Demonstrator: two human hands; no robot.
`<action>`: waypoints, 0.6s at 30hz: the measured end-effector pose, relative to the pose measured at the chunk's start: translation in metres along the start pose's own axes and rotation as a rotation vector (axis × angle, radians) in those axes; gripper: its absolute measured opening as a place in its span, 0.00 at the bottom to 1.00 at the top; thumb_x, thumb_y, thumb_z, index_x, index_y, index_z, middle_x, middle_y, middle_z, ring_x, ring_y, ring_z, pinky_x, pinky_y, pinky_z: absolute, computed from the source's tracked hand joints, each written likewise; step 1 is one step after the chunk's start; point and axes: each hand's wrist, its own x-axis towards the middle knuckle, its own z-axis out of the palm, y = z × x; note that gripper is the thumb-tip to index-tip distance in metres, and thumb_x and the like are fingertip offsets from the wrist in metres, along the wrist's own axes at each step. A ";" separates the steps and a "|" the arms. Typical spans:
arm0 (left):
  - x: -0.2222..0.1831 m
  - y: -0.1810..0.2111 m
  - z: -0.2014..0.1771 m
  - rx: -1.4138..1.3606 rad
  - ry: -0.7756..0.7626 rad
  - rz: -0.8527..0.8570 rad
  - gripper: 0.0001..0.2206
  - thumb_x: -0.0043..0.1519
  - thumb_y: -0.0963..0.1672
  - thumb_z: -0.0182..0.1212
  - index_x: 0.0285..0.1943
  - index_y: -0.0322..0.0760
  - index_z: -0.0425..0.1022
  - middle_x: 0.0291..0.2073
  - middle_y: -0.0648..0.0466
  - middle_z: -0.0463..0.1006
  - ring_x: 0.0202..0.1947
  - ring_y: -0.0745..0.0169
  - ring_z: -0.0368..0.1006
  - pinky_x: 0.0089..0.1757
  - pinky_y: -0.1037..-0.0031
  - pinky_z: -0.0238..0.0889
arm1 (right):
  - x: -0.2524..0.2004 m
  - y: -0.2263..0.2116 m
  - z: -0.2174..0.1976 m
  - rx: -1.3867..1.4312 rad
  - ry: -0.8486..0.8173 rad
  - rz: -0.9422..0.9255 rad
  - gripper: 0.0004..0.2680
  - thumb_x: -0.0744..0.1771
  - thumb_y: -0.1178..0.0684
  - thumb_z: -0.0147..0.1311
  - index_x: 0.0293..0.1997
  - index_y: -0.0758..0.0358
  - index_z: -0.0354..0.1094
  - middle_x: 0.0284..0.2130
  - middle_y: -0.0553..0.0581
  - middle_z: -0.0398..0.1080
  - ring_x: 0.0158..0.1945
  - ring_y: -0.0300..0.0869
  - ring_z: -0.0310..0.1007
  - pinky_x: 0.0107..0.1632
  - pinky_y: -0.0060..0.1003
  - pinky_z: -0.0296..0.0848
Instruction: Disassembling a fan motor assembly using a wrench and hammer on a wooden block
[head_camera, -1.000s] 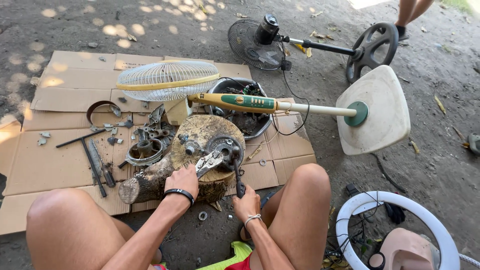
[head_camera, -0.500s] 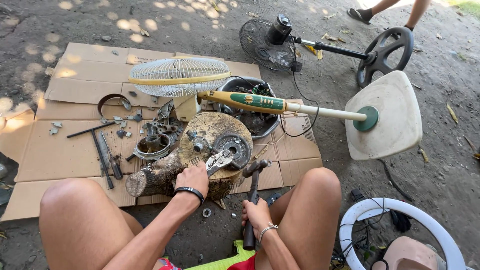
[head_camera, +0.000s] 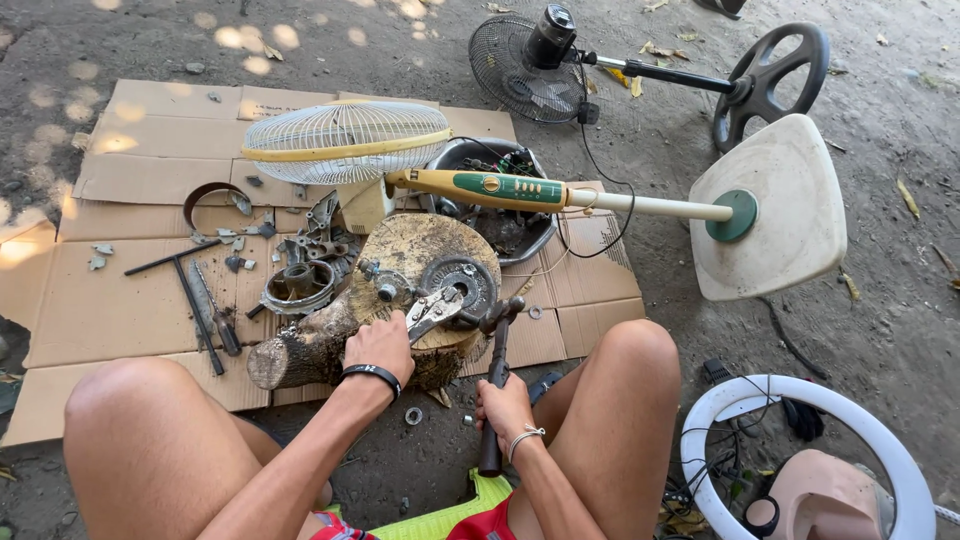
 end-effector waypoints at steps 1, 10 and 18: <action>0.001 0.002 -0.002 0.001 -0.001 0.003 0.08 0.62 0.37 0.54 0.49 0.29 0.69 0.29 0.44 0.79 0.27 0.52 0.77 0.35 0.65 0.80 | -0.001 -0.001 0.000 0.002 0.003 0.001 0.01 0.67 0.61 0.49 0.37 0.67 0.62 0.22 0.56 0.64 0.19 0.38 0.61 0.21 0.33 0.64; 0.006 0.011 -0.017 -0.001 -0.013 -0.028 0.12 0.64 0.38 0.55 0.56 0.32 0.67 0.28 0.48 0.78 0.25 0.55 0.76 0.32 0.65 0.80 | 0.002 0.002 0.001 -0.057 0.045 -0.029 0.02 0.66 0.61 0.50 0.37 0.67 0.61 0.21 0.56 0.65 0.18 0.39 0.63 0.20 0.33 0.65; 0.034 -0.004 0.023 -0.062 0.016 0.001 0.12 0.61 0.46 0.53 0.49 0.35 0.69 0.39 0.37 0.82 0.47 0.32 0.80 0.47 0.47 0.73 | 0.026 0.022 0.008 -0.086 0.173 -0.126 0.03 0.59 0.61 0.52 0.28 0.71 0.68 0.15 0.62 0.67 0.14 0.43 0.67 0.15 0.39 0.71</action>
